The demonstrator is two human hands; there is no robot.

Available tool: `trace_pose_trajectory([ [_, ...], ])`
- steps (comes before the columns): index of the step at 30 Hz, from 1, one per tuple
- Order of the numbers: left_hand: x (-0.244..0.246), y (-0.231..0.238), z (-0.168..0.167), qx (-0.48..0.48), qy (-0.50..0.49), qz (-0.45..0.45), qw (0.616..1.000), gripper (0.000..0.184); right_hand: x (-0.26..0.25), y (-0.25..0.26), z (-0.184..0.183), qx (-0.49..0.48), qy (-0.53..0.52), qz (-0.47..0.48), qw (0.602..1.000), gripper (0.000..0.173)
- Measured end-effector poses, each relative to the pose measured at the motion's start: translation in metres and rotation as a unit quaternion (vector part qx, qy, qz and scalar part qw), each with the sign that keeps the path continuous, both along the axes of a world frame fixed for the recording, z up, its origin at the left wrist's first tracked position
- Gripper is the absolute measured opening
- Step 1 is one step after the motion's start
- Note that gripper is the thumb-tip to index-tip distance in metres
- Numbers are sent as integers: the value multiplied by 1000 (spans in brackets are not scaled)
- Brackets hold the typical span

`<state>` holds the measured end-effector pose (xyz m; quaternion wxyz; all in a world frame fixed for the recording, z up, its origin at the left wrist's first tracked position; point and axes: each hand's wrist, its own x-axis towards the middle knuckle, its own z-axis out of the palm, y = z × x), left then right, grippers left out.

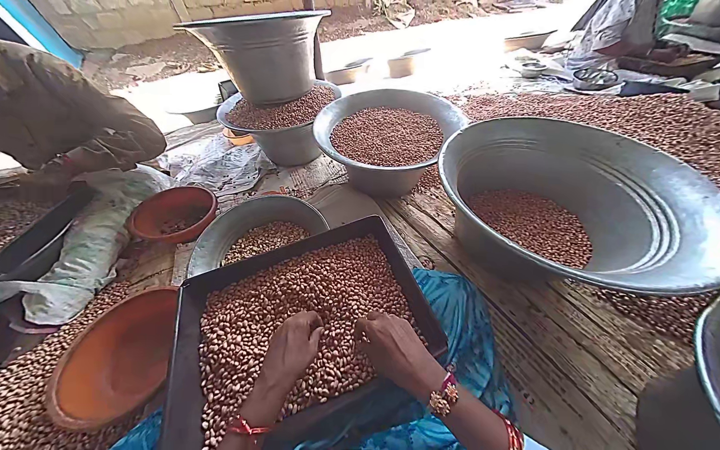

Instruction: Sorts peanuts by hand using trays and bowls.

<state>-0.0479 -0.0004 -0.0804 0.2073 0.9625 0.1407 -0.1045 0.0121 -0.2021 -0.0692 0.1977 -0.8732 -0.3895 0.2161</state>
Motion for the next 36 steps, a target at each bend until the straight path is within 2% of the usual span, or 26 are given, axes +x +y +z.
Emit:
trace_pose_trajectory([
  [4,1,8,6,-84,-42,49,994,14,10,-10,-9,45,54,-5,998,26],
  [6,1,1,9,-75,-71,33,994,16,18,-15,-12,135,101,-37,985,25],
  [8,2,-10,6,-39,-93,-1,995,21,23,-18,-12,237,152,-111,953,23],
  [10,5,-19,2,-6,-98,-23,995,21,24,-17,-8,279,153,-154,935,19],
  [12,10,-26,3,11,-68,-30,997,22,22,-17,-3,256,113,-122,952,19],
  [14,13,-29,6,11,-42,-29,999,24,17,-12,-5,213,47,-50,975,20],
  [18,15,-18,7,-40,-16,8,999,22,6,2,-6,72,12,31,997,20],
  [19,14,-10,7,-85,-31,30,995,17,5,4,-7,57,11,36,998,21],
  [21,3,13,7,-234,-87,63,966,12,3,5,-10,49,5,42,998,21],
  [23,-14,33,-1,-363,-139,74,918,20,3,6,-12,39,0,44,998,23],
  [24,-23,40,-4,-389,-139,67,908,26,3,5,-12,32,2,43,999,23],
  [26,-42,45,-1,-342,-98,44,934,30,3,6,-11,19,11,40,999,24],
  [28,-58,36,0,-222,-48,20,974,18,2,6,-10,9,16,34,999,25],
  [30,-68,21,-2,-116,-29,3,993,15,1,8,-8,-12,17,33,999,25],
  [32,-72,11,-5,-84,-37,5,996,15,0,10,-6,-29,9,35,999,25],
  [36,-71,12,-5,-91,-10,19,996,15,-4,15,2,-58,5,35,998,26],
])
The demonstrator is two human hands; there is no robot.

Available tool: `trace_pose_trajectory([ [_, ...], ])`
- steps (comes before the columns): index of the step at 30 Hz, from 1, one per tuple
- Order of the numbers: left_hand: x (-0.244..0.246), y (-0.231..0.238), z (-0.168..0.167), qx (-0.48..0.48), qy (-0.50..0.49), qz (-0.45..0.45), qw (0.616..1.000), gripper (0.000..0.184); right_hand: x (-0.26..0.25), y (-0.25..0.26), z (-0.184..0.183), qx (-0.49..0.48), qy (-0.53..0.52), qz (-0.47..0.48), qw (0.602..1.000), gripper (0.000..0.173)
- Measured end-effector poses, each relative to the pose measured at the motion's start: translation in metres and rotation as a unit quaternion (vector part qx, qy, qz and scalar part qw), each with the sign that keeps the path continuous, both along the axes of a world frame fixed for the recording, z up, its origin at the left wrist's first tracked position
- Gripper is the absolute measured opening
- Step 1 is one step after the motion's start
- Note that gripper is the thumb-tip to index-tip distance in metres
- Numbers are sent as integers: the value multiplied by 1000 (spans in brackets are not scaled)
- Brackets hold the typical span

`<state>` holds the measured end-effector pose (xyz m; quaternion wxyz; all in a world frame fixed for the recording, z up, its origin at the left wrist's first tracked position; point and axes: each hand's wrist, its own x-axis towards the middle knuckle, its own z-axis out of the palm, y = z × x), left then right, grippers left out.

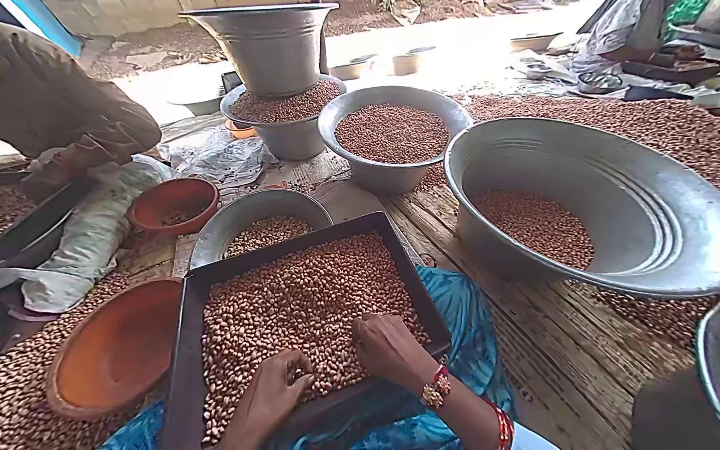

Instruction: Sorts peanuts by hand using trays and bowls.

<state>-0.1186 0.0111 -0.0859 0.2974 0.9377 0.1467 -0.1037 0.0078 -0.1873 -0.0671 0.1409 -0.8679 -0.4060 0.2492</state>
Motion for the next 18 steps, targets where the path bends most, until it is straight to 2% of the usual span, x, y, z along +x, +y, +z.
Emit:
trace_pose_trajectory([
  [3,-3,13,0,-16,1,-19,1000,14,-9,4,11,3,9,13,1000,26],
  [5,-10,29,8,-99,-19,-64,993,12,-18,1,18,85,51,57,993,21],
  [6,-16,40,14,-188,-22,-114,975,11,-20,0,24,139,111,100,979,19],
  [8,-25,62,31,-387,-6,-229,893,15,-17,-1,36,219,225,182,932,19],
  [9,-29,68,40,-423,-7,-243,873,20,-13,-2,40,241,238,187,922,19],
  [10,-35,72,49,-407,-28,-212,888,23,-5,-5,43,247,211,160,932,18],
  [11,-40,74,55,-342,-57,-148,926,23,6,-7,45,233,157,110,953,18],
  [12,-42,74,57,-235,-76,-72,966,24,20,-9,45,205,92,48,973,19],
  [13,-41,75,57,-117,-72,-6,991,25,36,-10,45,163,35,-15,986,21],
  [15,-32,67,50,57,-26,65,996,27,66,-9,41,70,-30,-115,990,25],
  [17,-22,44,38,129,55,64,988,34,86,-6,32,31,-61,-152,986,28],
  [18,-17,28,32,132,92,44,986,41,91,-4,28,25,-70,-155,985,28],
])
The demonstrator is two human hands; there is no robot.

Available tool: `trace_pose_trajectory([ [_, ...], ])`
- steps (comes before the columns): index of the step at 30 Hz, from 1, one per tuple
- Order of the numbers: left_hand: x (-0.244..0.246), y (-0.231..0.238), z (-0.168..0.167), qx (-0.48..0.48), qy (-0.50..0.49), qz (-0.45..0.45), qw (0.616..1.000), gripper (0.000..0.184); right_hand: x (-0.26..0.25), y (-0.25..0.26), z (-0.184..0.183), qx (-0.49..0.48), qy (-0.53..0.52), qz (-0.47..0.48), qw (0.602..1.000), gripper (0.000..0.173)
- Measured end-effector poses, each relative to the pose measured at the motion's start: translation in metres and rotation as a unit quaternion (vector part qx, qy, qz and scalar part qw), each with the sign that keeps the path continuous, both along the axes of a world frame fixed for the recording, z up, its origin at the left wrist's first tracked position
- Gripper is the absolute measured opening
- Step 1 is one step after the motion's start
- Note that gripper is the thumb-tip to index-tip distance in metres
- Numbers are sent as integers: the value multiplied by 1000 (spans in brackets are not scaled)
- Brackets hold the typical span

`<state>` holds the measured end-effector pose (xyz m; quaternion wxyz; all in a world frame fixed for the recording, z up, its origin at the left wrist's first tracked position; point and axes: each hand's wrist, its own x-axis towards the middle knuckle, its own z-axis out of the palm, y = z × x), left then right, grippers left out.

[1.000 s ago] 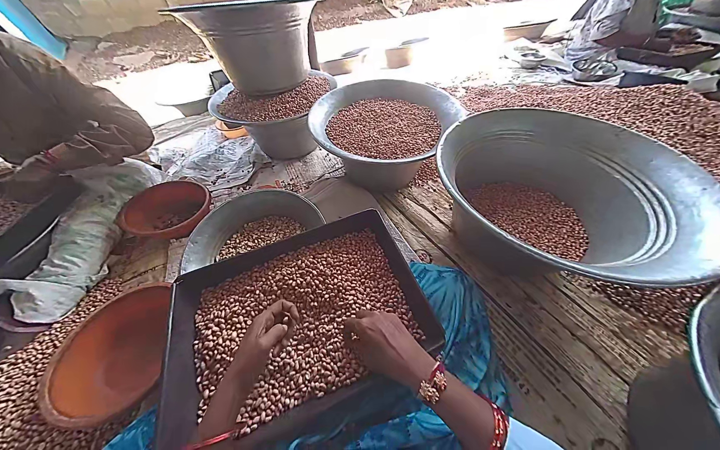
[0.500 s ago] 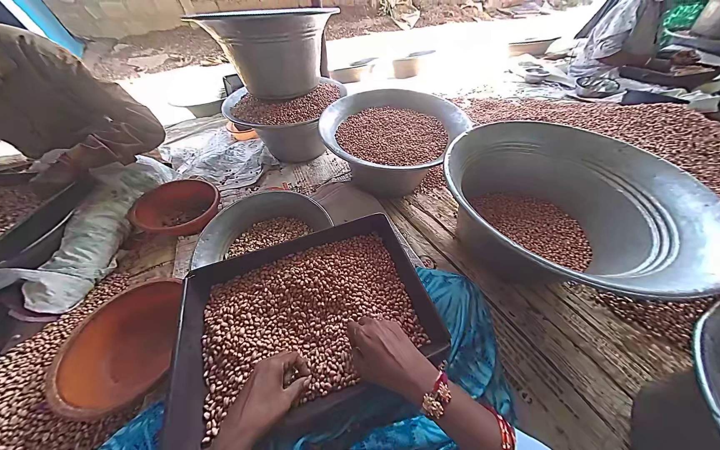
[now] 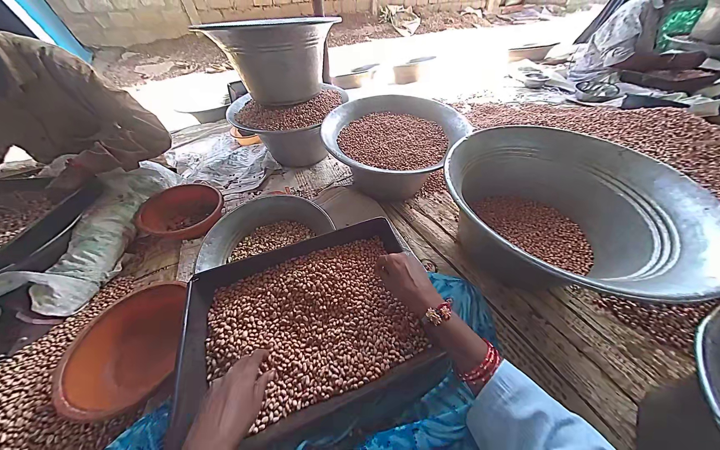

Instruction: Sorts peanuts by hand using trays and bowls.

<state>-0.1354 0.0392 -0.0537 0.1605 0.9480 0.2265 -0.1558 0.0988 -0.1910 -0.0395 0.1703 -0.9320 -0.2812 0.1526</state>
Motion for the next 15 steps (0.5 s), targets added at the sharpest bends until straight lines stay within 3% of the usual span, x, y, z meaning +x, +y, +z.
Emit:
trace_pose_trajectory([
  [2,7,-25,-9,-49,-1,-51,998,48,3,8,-9,-13,-14,3,1000,29],
  [5,17,-34,-12,-128,-162,-69,976,34,1,16,-14,-29,-12,11,999,28],
  [9,37,-16,-7,35,-296,-32,954,18,0,20,-20,-29,-15,14,999,26],
  [13,56,-9,-18,95,-211,-30,972,16,4,15,-23,2,3,10,1000,27],
  [15,61,-9,-26,88,-169,-28,981,19,6,9,-27,107,32,-1,994,28],
])
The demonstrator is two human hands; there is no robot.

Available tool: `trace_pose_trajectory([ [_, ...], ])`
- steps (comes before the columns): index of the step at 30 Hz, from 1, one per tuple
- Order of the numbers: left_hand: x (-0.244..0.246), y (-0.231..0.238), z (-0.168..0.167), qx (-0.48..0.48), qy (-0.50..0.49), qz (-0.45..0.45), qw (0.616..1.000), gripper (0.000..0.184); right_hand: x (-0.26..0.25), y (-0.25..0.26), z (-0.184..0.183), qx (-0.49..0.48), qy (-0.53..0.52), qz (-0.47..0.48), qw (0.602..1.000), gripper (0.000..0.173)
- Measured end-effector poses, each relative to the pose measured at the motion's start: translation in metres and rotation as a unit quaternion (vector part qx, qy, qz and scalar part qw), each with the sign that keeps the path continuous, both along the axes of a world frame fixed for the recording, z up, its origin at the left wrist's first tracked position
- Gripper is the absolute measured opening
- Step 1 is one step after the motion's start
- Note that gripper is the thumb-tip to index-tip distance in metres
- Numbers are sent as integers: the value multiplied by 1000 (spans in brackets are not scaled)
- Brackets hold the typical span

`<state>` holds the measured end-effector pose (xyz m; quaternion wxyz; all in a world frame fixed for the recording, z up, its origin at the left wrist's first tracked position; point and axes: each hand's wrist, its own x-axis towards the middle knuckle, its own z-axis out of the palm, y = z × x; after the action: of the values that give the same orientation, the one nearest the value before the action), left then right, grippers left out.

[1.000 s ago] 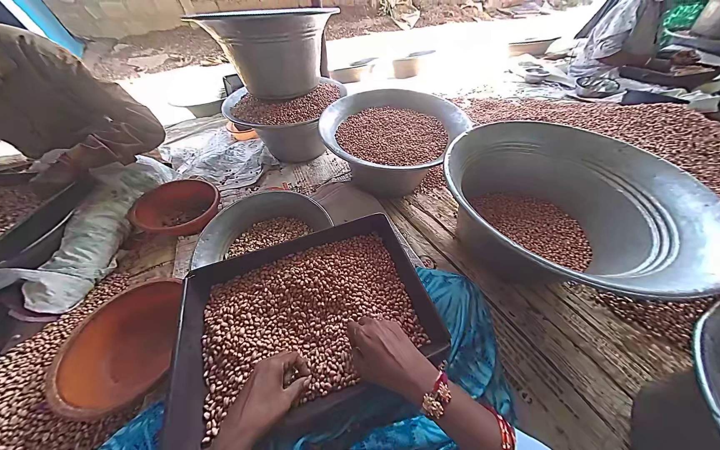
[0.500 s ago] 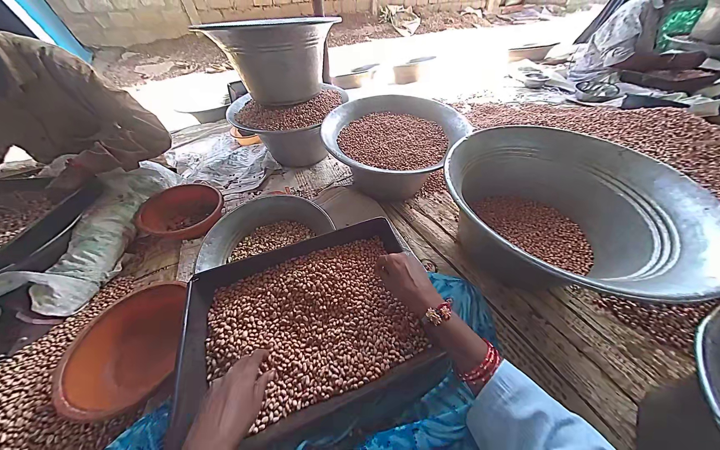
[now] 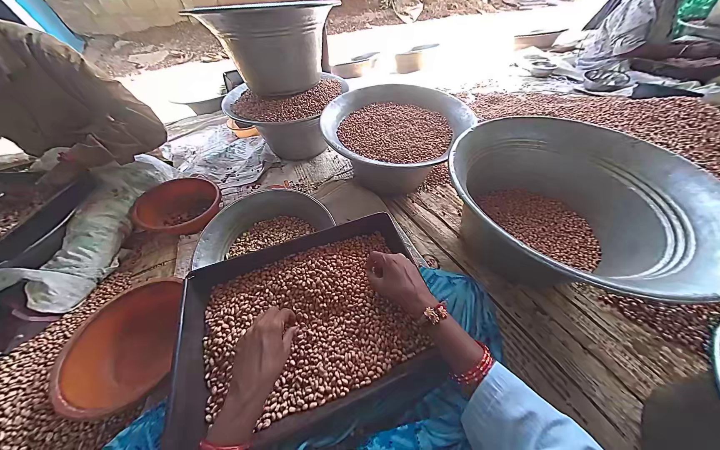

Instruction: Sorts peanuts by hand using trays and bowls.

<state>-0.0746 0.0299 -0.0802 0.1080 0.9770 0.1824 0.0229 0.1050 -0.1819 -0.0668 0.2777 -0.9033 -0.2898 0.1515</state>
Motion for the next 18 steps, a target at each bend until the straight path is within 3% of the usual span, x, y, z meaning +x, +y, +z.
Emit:
trace_pose_trajectory([
  [2,0,3,-4,-38,-13,2,999,17,-3,-7,-4,149,76,-14,986,27],
  [4,-4,13,-2,-128,-52,22,990,14,-11,-11,-7,287,183,-31,940,22],
  [6,-7,25,-3,-195,-92,38,976,18,-23,-12,-6,332,239,-39,912,20],
  [8,-9,24,0,-197,-96,29,975,20,-34,-11,-1,266,226,-12,937,22],
  [12,-6,4,-6,-106,-60,-53,991,19,-59,4,12,99,95,88,987,24],
  [18,1,-9,-12,-34,0,-59,998,18,-89,34,5,-1,35,204,978,23],
])
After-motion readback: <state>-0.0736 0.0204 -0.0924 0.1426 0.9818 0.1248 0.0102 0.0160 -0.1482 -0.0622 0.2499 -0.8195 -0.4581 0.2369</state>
